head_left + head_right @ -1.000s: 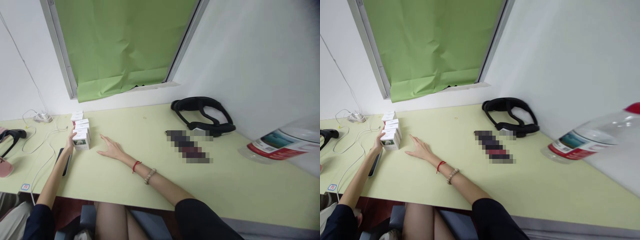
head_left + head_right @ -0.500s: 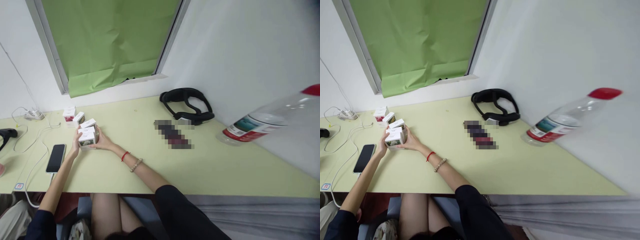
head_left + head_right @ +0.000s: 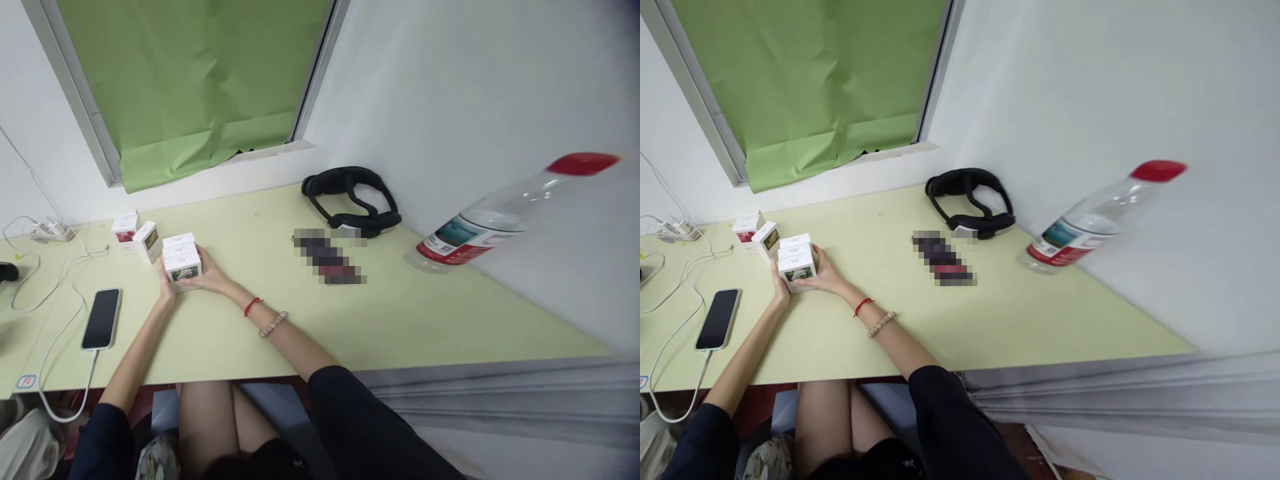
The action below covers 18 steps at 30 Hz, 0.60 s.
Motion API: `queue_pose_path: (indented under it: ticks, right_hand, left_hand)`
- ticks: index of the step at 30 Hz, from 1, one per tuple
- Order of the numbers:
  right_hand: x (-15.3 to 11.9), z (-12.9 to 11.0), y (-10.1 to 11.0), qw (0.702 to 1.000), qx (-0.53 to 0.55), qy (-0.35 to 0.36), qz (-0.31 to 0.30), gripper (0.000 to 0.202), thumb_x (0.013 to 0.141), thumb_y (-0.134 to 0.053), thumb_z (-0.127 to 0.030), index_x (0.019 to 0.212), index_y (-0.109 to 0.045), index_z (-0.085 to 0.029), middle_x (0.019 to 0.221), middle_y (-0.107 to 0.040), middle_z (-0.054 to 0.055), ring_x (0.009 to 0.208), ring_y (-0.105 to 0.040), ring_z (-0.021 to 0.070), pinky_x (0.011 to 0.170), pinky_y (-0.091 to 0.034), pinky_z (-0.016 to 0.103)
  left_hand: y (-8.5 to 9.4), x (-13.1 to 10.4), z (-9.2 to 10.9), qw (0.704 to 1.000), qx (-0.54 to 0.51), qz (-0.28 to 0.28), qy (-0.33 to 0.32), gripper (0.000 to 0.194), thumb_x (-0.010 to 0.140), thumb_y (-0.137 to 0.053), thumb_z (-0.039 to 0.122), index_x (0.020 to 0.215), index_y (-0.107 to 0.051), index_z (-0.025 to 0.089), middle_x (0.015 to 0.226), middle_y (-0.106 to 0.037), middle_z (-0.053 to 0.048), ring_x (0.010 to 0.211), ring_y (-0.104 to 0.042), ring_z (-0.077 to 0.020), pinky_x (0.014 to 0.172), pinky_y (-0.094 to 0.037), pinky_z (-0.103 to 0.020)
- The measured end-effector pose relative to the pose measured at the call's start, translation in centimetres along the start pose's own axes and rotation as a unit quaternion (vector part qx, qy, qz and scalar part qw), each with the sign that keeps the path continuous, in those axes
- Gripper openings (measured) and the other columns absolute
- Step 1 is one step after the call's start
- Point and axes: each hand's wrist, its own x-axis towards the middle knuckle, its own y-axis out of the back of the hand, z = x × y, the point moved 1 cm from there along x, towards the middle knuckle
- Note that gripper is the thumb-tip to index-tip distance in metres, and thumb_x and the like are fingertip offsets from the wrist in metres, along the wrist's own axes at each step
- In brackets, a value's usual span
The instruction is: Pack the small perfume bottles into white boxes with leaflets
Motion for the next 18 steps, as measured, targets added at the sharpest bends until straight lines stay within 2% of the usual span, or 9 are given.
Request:
queue_pose_path:
  ticks: [4, 8, 12, 16, 18]
  right_hand:
    - [0.0, 0.0, 0.4, 0.996, 0.09, -0.002, -0.024, 0.114, 0.058, -0.085, -0.04, 0.149, -0.019, -0.025, 0.146, -0.042, 0.012, 0.136, -0.042, 0.0248, 0.112, -0.038, 0.041]
    - [0.0, -0.5, 0.7, 0.995, 0.092, 0.004, -0.035, 0.116, 0.057, -0.086, -0.038, 0.151, -0.019, -0.025, 0.148, -0.042, 0.013, 0.134, -0.045, 0.0248, 0.111, -0.04, 0.04]
    - [-0.2, -1.1, 1.0, 0.996, 0.075, 0.019, -0.039, 0.108, 0.062, -0.083, -0.04, 0.15, -0.024, -0.024, 0.145, -0.047, 0.013, 0.132, -0.048, 0.0252, 0.111, -0.039, 0.041]
    - [-0.7, -1.6, 1.5, 0.997, 0.047, 0.02, -0.051, 0.097, 0.065, -0.081, -0.034, 0.148, -0.031, -0.026, 0.14, -0.055, 0.009, 0.128, -0.052, 0.0245, 0.108, -0.042, 0.042]
    - [-1.0, -1.5, 1.9, 0.997, 0.034, -0.007, -0.062, 0.089, 0.067, -0.08, -0.032, 0.145, -0.037, -0.026, 0.135, -0.06, 0.008, 0.122, -0.058, 0.0245, 0.104, -0.046, 0.042]
  left_hand:
    - [0.6, -0.8, -0.8, 0.999, -0.005, -0.038, 0.025, 0.086, 0.076, -0.039, 0.081, 0.136, -0.049, 0.02, 0.14, -0.055, -0.008, 0.138, -0.041, -0.0271, 0.114, -0.035, -0.04]
    - [1.4, -1.4, -0.9, 0.997, 0.043, -0.066, 0.005, 0.09, 0.071, -0.051, 0.081, 0.138, -0.046, 0.02, 0.142, -0.051, -0.012, 0.14, -0.038, -0.0282, 0.117, -0.029, -0.041]
    - [2.0, -1.4, 0.5, 0.986, 0.136, -0.094, -0.025, 0.1, 0.061, -0.075, 0.065, 0.142, -0.041, 0.019, 0.146, -0.044, -0.016, 0.142, -0.033, -0.0315, 0.119, -0.021, -0.044]
    - [2.7, -1.0, 2.7, 0.963, 0.185, -0.187, -0.055, 0.103, 0.053, -0.086, 0.05, 0.14, -0.043, 0.018, 0.143, -0.047, -0.018, 0.143, -0.031, -0.0343, 0.119, -0.021, -0.045]
    - [2.9, -1.0, 3.3, 0.953, 0.212, -0.203, -0.079, 0.108, 0.048, -0.09, 0.045, 0.141, -0.043, 0.018, 0.146, -0.043, -0.017, 0.145, -0.027, -0.0347, 0.12, -0.018, -0.044]
